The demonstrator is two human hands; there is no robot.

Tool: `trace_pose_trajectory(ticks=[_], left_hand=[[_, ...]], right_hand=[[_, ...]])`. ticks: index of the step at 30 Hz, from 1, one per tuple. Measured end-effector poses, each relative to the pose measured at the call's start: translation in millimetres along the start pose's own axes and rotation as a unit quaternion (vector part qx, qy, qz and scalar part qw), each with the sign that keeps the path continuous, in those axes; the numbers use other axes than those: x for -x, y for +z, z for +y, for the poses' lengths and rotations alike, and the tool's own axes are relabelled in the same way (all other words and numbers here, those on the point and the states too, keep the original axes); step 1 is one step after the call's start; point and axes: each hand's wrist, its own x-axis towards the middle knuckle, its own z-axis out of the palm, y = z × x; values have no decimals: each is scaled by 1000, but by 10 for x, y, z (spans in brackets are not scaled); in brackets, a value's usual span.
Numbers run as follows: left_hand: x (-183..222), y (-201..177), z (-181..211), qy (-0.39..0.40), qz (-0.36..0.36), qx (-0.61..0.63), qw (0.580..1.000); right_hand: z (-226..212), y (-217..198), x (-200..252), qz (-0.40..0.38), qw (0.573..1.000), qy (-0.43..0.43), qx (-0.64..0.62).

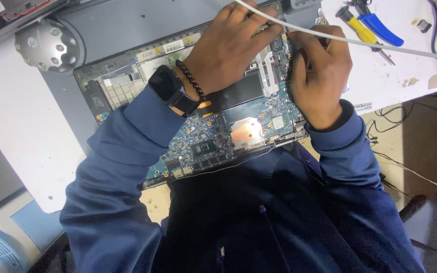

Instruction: Repairing a laptop by connecting internal ribbon cables and components to the motherboard

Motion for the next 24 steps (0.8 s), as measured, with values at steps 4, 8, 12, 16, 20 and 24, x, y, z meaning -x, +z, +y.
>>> trace_pose_trajectory(ticks=[4, 8, 12, 16, 20, 24], left_hand=[[3, 19, 8, -8, 7, 9, 1000], [-35, 56, 31, -25, -18, 13, 999], [-59, -2, 11, -1, 15, 1, 1000], [14, 13, 2, -4, 3, 2, 1000], [5, 45, -14, 9, 13, 11, 1000], [30, 54, -14, 8, -10, 1, 1000]], right_hand=[[55, 15, 24, 1, 999, 8, -37], [66, -136, 61, -42, 996, -8, -73], [164, -259, 181, -86, 989, -3, -119], [264, -346, 239, -121, 978, -17, -166], [419, -426, 188, -147, 961, -17, -235], [490, -450, 178, -195, 951, 1, -241]])
